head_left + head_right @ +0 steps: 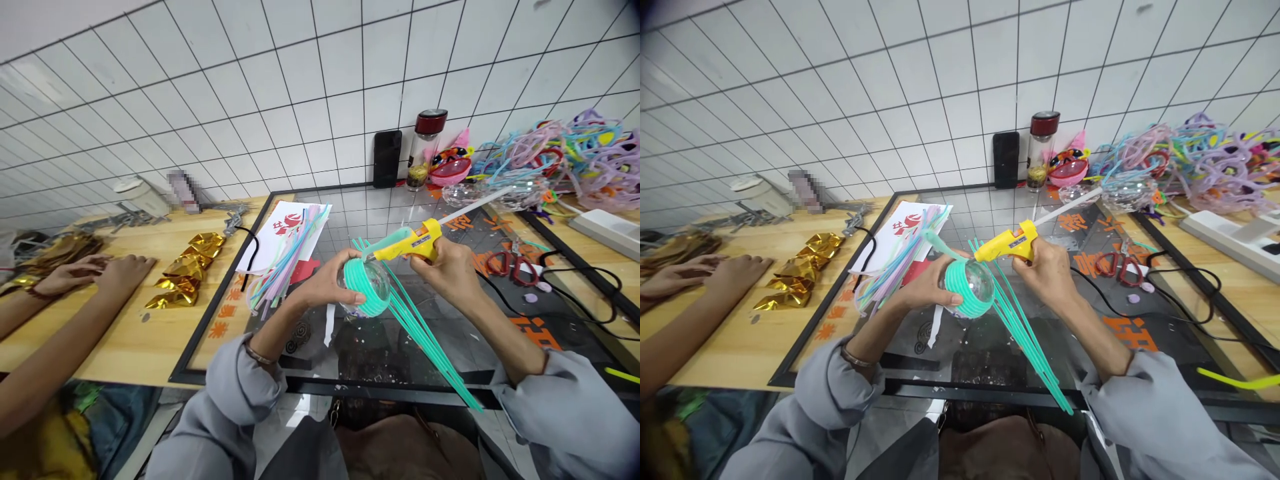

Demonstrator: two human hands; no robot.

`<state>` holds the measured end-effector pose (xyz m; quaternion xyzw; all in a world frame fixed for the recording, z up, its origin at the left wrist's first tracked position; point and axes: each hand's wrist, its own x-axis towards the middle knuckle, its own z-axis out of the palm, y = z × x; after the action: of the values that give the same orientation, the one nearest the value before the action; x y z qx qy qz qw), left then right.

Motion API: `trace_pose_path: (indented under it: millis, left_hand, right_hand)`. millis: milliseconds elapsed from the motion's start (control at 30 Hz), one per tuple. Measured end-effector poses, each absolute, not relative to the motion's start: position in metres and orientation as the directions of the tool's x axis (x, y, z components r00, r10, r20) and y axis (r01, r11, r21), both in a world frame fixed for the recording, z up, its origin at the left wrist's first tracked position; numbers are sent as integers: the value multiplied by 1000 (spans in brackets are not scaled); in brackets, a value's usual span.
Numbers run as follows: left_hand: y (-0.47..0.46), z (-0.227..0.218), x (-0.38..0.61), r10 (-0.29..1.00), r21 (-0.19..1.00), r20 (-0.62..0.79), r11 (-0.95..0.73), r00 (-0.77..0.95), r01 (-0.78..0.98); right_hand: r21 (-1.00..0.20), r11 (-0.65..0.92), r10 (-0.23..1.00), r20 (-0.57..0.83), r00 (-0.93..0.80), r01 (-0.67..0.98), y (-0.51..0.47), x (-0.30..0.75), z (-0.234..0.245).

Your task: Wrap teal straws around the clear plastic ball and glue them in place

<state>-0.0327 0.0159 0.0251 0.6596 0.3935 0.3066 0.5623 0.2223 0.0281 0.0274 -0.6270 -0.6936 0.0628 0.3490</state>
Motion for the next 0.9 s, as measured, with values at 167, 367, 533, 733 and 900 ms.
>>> trace_pose_path:
  millis: [167, 367, 533, 733, 900]
  left_hand:
    - [14, 28, -29, 865, 974, -50, -67, 499, 214]
    - [12, 29, -27, 877, 971, -46, -73, 478, 227]
    - [10, 28, -26, 880, 980, -64, -32, 471, 194]
    - [11, 28, -27, 869, 988, -38, -41, 494, 148]
    - [13, 24, -28, 872, 990, -26, -46, 489, 135]
  right_hand:
    - [-494, 185, 922, 386, 24, 850, 24, 226, 31]
    - [-445, 168, 932, 363, 5, 880, 23, 226, 34]
    - [-401, 150, 935, 356, 3, 904, 22, 223, 38]
    - [-392, 189, 930, 367, -36, 900, 23, 225, 43]
    - [-333, 215, 934, 346, -93, 918, 28, 226, 54]
